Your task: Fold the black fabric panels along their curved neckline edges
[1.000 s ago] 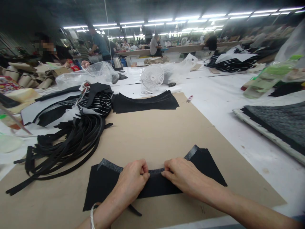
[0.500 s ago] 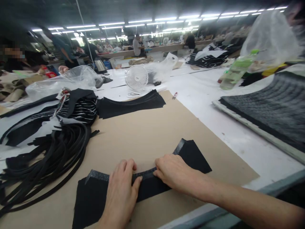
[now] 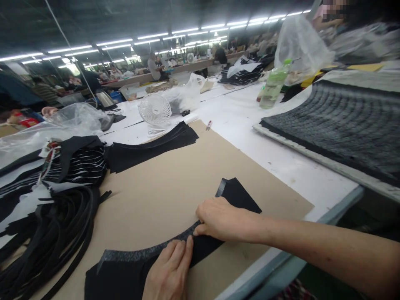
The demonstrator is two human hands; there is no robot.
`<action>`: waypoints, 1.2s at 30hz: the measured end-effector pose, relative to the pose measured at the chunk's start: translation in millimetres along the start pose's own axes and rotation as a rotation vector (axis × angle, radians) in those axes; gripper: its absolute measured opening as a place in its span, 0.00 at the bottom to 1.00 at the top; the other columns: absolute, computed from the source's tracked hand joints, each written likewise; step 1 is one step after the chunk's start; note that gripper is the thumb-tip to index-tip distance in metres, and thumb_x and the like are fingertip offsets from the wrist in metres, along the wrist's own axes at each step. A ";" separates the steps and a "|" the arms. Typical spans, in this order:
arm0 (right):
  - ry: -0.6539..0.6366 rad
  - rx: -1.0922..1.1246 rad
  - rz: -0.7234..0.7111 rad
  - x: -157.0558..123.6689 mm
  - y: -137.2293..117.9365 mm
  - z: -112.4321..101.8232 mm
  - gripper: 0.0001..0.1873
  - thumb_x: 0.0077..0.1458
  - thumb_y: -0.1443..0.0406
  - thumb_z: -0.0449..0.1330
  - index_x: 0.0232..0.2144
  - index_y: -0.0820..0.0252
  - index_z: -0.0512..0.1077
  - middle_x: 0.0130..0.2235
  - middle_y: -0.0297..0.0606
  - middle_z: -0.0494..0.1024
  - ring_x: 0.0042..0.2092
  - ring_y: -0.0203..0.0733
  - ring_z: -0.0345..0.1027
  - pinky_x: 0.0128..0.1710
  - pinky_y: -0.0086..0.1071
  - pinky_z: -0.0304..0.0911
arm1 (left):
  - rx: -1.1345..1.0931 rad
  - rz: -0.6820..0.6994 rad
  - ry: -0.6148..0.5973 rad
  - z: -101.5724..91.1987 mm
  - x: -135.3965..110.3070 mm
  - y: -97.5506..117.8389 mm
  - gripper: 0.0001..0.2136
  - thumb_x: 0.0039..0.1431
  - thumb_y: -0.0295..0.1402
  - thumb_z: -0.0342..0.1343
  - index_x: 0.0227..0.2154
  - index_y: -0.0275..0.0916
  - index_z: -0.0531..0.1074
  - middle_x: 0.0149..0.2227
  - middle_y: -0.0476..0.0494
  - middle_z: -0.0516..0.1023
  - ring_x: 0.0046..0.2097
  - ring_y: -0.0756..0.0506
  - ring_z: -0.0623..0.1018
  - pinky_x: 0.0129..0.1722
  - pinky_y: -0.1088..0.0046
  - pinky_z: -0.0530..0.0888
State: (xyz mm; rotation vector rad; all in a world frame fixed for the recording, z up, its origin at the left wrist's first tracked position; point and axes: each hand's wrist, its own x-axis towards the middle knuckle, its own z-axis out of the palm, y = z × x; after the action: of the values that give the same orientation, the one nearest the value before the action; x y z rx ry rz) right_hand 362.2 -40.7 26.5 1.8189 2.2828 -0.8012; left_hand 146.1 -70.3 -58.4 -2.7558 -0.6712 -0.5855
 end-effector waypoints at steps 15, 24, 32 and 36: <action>-0.038 0.063 0.032 -1.8 51.5 -13.9 0.10 0.52 0.59 0.58 0.31 0.58 0.77 0.32 0.39 0.79 0.34 0.42 0.71 0.26 0.29 0.51 | 0.058 -0.054 -0.063 10.4 -4.1 7.5 0.25 0.58 0.17 0.40 0.57 0.36 0.64 0.39 0.46 0.72 0.42 0.47 0.72 0.46 0.70 0.68; 0.032 -0.014 0.015 -4.7 49.0 -9.0 0.11 0.54 0.61 0.57 0.31 0.61 0.78 0.30 0.44 0.79 0.34 0.46 0.73 0.28 0.30 0.55 | 0.071 -0.085 -0.055 17.7 -8.4 8.5 0.25 0.60 0.19 0.40 0.60 0.40 0.60 0.38 0.45 0.72 0.41 0.46 0.72 0.43 0.68 0.67; 0.098 -0.067 0.030 -8.1 45.6 -3.8 0.12 0.56 0.61 0.58 0.32 0.64 0.77 0.30 0.49 0.79 0.36 0.52 0.75 0.30 0.33 0.59 | 0.092 -0.001 -0.034 14.7 -0.7 1.2 0.21 0.60 0.19 0.40 0.53 0.38 0.67 0.47 0.43 0.76 0.45 0.46 0.73 0.45 0.69 0.67; 0.150 -0.054 0.060 -8.8 51.8 0.5 0.16 0.55 0.56 0.60 0.34 0.64 0.76 0.32 0.49 0.79 0.36 0.53 0.75 0.33 0.35 0.60 | 0.083 0.098 -0.071 10.9 14.1 1.3 0.18 0.60 0.20 0.41 0.50 0.34 0.69 0.41 0.43 0.76 0.43 0.47 0.73 0.43 0.72 0.68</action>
State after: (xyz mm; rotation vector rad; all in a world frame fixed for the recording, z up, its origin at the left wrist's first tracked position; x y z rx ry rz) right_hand 412.8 -41.3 12.6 1.9744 2.3006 -0.6074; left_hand 161.8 -62.4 -62.1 -2.7249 -0.5583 -0.4303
